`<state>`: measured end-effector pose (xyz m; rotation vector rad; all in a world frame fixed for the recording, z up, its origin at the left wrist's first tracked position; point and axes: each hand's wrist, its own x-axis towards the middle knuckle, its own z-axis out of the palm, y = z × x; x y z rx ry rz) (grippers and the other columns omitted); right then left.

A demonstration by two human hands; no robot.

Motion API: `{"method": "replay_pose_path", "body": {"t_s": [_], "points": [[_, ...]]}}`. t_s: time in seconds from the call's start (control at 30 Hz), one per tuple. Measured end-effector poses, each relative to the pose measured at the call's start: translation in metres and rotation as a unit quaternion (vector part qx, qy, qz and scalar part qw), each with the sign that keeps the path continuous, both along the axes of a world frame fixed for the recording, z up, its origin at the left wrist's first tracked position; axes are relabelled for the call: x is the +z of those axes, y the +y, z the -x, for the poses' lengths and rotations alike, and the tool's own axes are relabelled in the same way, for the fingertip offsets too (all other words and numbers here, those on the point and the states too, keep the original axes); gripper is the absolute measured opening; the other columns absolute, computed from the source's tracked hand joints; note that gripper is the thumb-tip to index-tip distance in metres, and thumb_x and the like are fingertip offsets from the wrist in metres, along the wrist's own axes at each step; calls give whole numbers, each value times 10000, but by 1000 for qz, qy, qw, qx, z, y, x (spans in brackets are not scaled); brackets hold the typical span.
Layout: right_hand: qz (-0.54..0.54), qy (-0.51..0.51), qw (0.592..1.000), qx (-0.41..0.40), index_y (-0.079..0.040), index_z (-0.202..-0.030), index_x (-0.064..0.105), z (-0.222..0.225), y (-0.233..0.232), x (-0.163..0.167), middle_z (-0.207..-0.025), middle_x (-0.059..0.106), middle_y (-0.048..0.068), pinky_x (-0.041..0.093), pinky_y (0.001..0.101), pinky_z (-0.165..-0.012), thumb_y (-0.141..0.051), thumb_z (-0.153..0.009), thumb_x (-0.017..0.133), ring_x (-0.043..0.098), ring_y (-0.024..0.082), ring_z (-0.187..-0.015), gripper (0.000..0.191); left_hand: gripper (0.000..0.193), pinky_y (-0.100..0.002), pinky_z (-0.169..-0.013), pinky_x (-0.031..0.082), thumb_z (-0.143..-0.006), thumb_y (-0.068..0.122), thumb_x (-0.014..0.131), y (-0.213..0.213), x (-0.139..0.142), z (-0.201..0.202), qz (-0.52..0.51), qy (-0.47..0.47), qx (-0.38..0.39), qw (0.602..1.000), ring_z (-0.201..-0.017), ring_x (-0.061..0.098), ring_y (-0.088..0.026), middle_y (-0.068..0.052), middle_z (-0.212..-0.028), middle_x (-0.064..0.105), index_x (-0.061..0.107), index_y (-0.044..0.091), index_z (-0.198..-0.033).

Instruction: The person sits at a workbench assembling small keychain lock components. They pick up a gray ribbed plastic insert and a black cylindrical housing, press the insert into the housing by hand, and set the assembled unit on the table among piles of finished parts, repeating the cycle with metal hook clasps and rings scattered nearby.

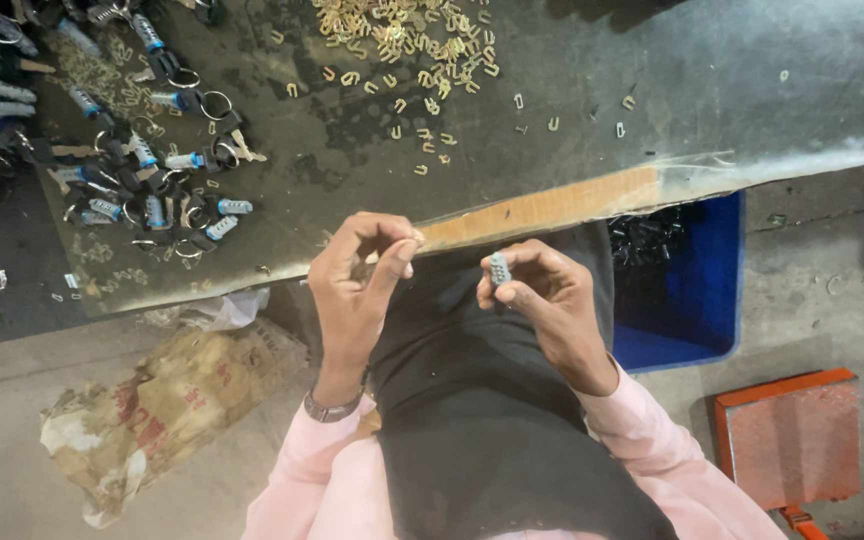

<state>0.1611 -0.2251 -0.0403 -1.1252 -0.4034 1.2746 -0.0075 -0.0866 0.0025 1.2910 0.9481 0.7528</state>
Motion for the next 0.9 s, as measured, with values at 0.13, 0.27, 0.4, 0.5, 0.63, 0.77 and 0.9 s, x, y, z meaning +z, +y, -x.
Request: {"method": "replay_pose_path", "body": {"t_s": [0.13, 0.27, 0.4, 0.5, 0.63, 0.77, 0.9], "points": [[7, 3, 1000, 11, 29, -1147, 674, 3, 4, -1, -930, 710, 113, 564, 316, -781, -18, -930, 730, 697, 190, -849, 229, 70, -219, -754, 518, -965, -66, 646, -4, -1, -2, 50, -38, -27, 998, -869, 619, -74, -77, -1024, 687, 642, -48, -1033], [2, 28, 999, 14, 17, -1129, 656, 7, 6, -2, -915, 711, 120, 569, 321, -761, -33, -928, 731, 702, 191, -826, 220, 83, -233, -764, 536, -943, -68, 649, -11, 1, -7, -30, -18, -45, 998, -858, 641, -81, -66, -990, 678, 636, -26, -1013], [-14, 49, 999, 13, 1, -1075, 635, 10, 6, -2, -906, 714, 125, 562, 318, -741, -54, -938, 743, 698, 191, -809, 183, 134, -276, -802, 551, -915, -38, 685, -17, 9, -10, -194, 53, -61, 978, -890, 675, -153, -74, -996, 677, 631, 17, -1024], [-44, 52, 998, 10, -16, -1078, 625, 12, 6, -1, -918, 709, 107, 560, 316, -764, -75, -967, 752, 688, 180, -827, 179, 181, -325, -836, 543, -901, -3, 715, -16, 13, -10, -281, 72, -84, 953, -926, 672, -227, -83, -1020, 676, 621, 40, -1050], [-28, 58, 998, -4, -20, -1075, 628, 14, 4, 0, -964, 693, 75, 569, 317, -749, -79, -951, 765, 691, 175, -854, 194, 204, -354, -847, 529, -908, 31, 749, -14, 15, -11, -319, 89, -102, 938, -934, 660, -245, -73, -1023, 676, 617, 59, -1062], [5, 51, 999, -10, -33, -1070, 621, 16, 1, 2, -931, 710, 71, 544, 279, -695, -71, -930, 767, 695, 157, -811, 206, 206, -355, -827, 505, -905, 33, 761, -13, 17, -12, -343, 102, -123, 926, -912, 658, -237, -58, -1010, 676, 619, 65, -1050], [29, 6, 1000, -2, -22, -1049, 631, 16, -1, 0, -936, 702, 63, 522, 257, -663, -43, -928, 771, 691, 142, -795, 186, 214, -363, -858, 505, -902, 24, 784, -11, 17, -11, -372, 100, -129, 914, -941, 680, -229, -46, -1013, 685, 645, 60, -1061]]}}
